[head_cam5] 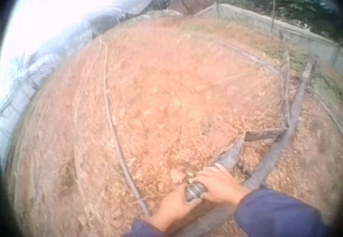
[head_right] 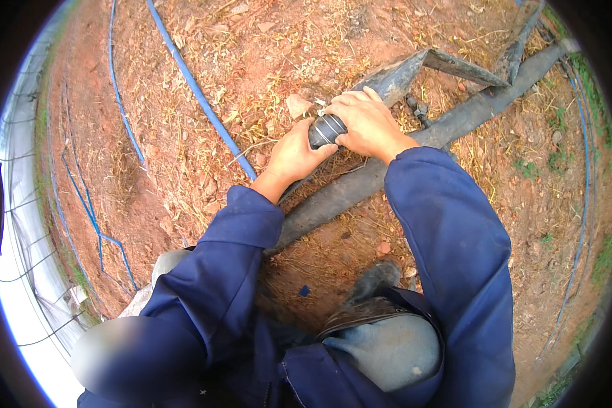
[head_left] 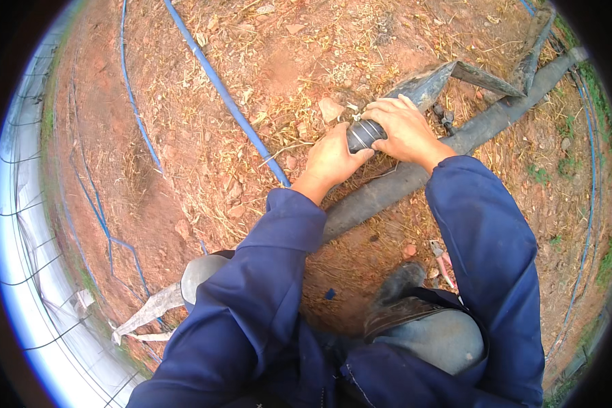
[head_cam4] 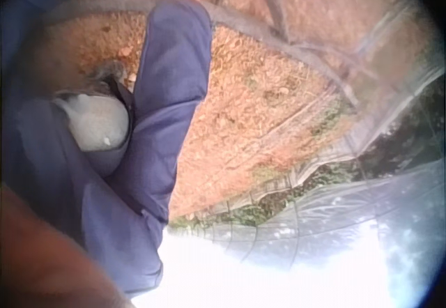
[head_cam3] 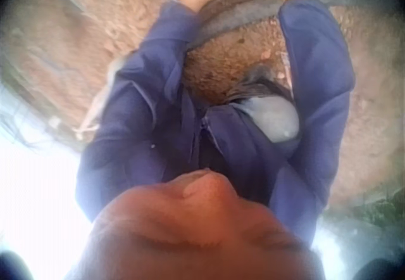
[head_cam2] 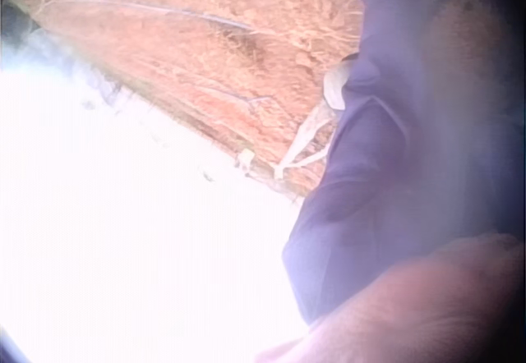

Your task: The person kneels on the ground and uses a tool to tighten a metal clamp around a black pipe. A dog and a puppy are visible nearby. The person continues to adjust the clamp to secure the pipe.

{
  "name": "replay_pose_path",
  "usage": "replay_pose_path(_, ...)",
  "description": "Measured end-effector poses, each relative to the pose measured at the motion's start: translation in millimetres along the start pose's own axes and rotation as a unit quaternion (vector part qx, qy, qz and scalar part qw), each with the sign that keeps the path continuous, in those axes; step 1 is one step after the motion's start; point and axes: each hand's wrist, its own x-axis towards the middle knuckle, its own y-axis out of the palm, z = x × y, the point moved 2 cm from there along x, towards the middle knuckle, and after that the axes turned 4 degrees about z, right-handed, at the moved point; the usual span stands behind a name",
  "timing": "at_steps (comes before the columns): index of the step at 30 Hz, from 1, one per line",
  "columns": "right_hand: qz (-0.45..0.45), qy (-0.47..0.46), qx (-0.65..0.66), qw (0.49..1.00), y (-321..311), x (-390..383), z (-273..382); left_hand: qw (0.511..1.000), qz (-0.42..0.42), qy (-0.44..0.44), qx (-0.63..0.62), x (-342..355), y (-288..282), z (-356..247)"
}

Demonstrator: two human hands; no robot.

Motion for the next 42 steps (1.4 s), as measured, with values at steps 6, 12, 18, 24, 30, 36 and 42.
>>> replay_pose_path(6,-0.012,-0.013,0.016,1.000,11,-1,-10,0.999,-0.013,-0.024,0.025,2,6,-9)
replay_pose_path(12,0.062,-0.026,0.039,0.997,6,5,-18,0.999,-0.024,-0.039,0.004,-3,6,-5)
replay_pose_path(18,0.071,-0.021,0.044,0.996,-2,6,-13,0.996,-0.010,-0.024,-0.086,1,1,10)
replay_pose_path(24,0.072,-0.027,0.040,0.996,-5,9,-14,0.997,-0.020,-0.053,-0.057,0,6,1)
replay_pose_path(30,0.017,-0.050,0.050,0.997,-3,8,-18,0.999,-0.038,-0.023,-0.008,2,7,-3)
replay_pose_path(36,-0.011,-0.084,0.022,0.996,3,3,-18,0.993,-0.101,0.025,0.048,-1,8,-7)
replay_pose_path(42,-0.010,-0.057,0.009,0.998,6,-5,-10,0.994,-0.107,-0.013,0.023,-4,9,-6)
